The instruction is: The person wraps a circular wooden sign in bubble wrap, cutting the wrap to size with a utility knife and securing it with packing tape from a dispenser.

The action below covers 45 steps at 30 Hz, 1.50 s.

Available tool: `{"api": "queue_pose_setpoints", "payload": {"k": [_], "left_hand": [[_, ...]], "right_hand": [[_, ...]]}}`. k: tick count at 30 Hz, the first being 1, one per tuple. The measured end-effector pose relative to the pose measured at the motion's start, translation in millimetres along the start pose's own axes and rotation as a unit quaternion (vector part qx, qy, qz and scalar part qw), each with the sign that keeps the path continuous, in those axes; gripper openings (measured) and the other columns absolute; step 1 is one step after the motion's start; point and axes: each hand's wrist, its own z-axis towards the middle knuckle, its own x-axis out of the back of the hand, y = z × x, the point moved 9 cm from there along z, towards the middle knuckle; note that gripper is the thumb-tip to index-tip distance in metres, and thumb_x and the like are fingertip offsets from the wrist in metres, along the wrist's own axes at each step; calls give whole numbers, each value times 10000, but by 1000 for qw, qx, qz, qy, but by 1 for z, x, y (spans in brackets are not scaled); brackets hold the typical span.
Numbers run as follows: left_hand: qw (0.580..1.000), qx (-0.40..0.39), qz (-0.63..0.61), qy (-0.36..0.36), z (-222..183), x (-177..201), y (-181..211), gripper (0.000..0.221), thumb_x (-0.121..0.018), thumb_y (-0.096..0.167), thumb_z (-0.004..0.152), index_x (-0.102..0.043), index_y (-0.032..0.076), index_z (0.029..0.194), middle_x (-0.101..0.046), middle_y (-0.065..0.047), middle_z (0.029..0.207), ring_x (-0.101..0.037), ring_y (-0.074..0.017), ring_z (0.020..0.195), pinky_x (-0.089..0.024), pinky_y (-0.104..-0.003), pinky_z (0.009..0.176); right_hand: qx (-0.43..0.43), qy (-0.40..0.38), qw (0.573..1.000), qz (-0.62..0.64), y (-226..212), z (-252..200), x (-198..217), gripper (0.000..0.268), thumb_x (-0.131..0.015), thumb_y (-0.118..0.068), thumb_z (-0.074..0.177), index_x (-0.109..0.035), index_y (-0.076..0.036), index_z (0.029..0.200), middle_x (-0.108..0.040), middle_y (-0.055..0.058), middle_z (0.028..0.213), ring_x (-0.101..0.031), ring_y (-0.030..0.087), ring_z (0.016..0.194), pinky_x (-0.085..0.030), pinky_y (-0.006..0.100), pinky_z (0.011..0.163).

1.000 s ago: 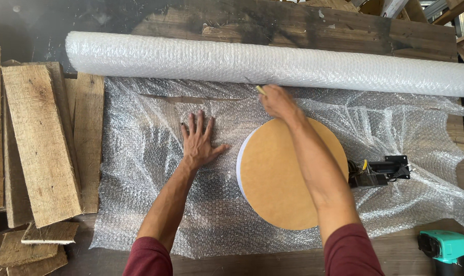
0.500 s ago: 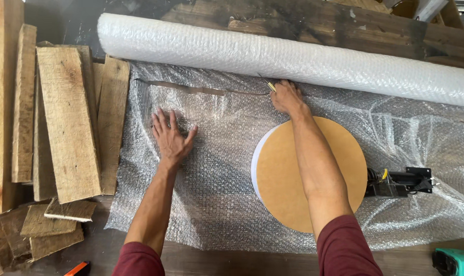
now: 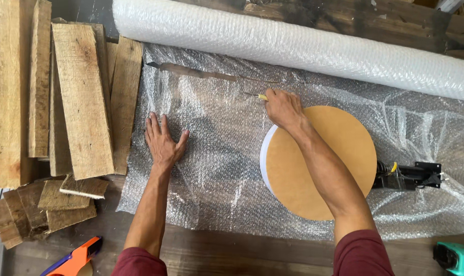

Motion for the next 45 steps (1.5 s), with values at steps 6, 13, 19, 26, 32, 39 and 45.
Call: {"api": "queue_pose_setpoints", "payload": {"k": [6,13,19,26,32,39,45], "left_hand": [[999,-6,37,-12,-19,9,-5,1053,-559,789,876,-380,19,1571,-249,-319,1644,-235,-495,1526,-255,-637,1199],[998,-13,54,-21,-30,18,-7,1095,-501,802,906,-265,-4,1608,-249,-284,1658,-240,-437,1541,-260,-578,1205],[997,-38,66,-8,-33,24,-7,1091,-493,800,903,-292,-17,1597,-306,-250,1652,-280,-399,1533,-287,-560,1191],[994,-45,102,-23,-35,25,-7,1126,-458,849,862,-281,20,1604,-261,-195,1689,-256,-348,1552,-284,-513,1204],[993,-39,93,-58,-32,20,-14,1118,-434,840,857,-287,15,1597,-229,-198,1699,-230,-355,1561,-274,-518,1221],[990,-29,91,-101,-56,16,-26,1129,-402,859,848,-253,40,1611,-183,-188,1716,-198,-358,1573,-236,-524,1224],[990,-31,97,-93,-56,27,-18,1198,-364,921,824,-220,46,1631,-135,-192,1727,-188,-369,1578,-256,-530,1236]], "right_hand": [[24,17,1000,11,-32,-45,19,155,-475,-227,949,-579,-126,1003,-647,150,901,-724,409,881,-566,541,758],[-28,-75,991,105,-86,-66,29,207,-502,-244,968,-594,-108,1094,-629,179,996,-724,451,893,-586,574,794],[26,-13,978,206,-138,23,-3,242,-579,-229,930,-693,-114,1110,-659,196,964,-698,483,948,-579,588,795],[172,96,952,234,-235,171,-56,495,-588,-75,851,-662,15,1332,-612,355,1336,-594,524,1238,-489,554,1071],[128,1,983,131,-265,252,-132,648,-549,-244,860,-515,-107,1493,-567,149,1482,-525,431,1363,-492,577,1063],[40,-93,988,120,-257,256,-150,754,-557,-268,862,-423,-148,1595,-367,45,1678,-333,365,1525,-354,672,1123],[159,74,965,193,-234,169,-89,560,-549,-96,865,-570,40,1408,-599,304,1369,-574,463,1295,-469,530,1099]]}}
